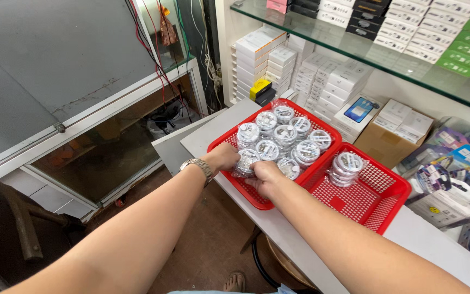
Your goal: The person picks up individually wrapped white cable spools from a clear container and places them into red plastic baskets on the counter. The person continues to transfer the spools one by one until the baskets are filled.
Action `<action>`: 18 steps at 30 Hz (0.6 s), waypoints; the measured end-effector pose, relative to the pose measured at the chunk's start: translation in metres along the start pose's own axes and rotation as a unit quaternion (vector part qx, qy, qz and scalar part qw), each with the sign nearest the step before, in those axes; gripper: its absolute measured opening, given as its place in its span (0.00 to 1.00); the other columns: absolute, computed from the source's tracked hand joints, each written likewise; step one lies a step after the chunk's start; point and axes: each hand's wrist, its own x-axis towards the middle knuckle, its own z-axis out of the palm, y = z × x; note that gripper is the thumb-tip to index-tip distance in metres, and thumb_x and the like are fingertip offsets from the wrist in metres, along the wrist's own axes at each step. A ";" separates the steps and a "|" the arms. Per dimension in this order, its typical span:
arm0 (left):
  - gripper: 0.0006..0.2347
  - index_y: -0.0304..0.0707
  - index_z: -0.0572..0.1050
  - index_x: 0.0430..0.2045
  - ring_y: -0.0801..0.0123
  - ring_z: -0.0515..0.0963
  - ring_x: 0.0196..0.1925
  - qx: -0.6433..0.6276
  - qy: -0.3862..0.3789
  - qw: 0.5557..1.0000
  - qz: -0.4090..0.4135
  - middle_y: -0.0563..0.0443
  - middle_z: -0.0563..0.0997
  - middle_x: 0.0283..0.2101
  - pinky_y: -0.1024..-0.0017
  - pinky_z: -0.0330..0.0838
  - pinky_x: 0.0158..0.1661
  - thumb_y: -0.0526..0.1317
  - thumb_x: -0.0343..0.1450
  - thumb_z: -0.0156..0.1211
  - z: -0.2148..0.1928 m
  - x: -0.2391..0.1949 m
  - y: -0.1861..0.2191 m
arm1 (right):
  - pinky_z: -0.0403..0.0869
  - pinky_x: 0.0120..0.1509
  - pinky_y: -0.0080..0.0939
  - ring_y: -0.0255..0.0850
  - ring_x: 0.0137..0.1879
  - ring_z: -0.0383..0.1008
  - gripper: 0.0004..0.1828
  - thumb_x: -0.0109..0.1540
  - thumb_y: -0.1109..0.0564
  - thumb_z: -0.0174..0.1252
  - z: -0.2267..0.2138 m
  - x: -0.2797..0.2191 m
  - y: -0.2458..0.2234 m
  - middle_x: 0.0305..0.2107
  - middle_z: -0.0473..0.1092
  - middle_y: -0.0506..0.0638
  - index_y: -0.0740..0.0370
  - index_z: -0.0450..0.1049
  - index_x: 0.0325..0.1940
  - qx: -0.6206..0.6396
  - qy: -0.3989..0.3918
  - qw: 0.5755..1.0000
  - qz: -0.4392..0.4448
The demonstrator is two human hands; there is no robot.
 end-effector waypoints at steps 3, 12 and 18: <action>0.11 0.29 0.83 0.36 0.49 0.83 0.43 0.273 -0.003 0.953 0.130 0.32 0.84 0.40 0.60 0.76 0.46 0.35 0.68 0.55 -0.004 0.025 -0.005 | 0.74 0.62 0.55 0.49 0.55 0.78 0.17 0.65 0.66 0.46 0.009 0.018 0.008 0.52 0.75 0.57 0.63 0.71 0.58 0.011 0.027 0.999 0.035; 0.10 0.33 0.82 0.38 0.49 0.83 0.51 0.418 0.030 0.895 0.152 0.34 0.84 0.45 0.53 0.75 0.54 0.36 0.67 0.59 -0.017 -0.012 0.014 | 0.82 0.55 0.55 0.53 0.52 0.80 0.16 0.67 0.67 0.45 0.026 0.047 0.020 0.50 0.75 0.62 0.70 0.69 0.58 0.080 0.072 0.991 0.077; 0.18 0.31 0.79 0.39 0.42 0.80 0.52 0.237 0.471 0.791 0.311 0.33 0.83 0.47 0.51 0.72 0.47 0.29 0.56 0.55 -0.029 -0.048 0.011 | 0.84 0.51 0.54 0.51 0.49 0.81 0.15 0.66 0.71 0.45 0.036 0.064 0.024 0.48 0.76 0.62 0.71 0.71 0.54 0.086 0.068 0.992 0.062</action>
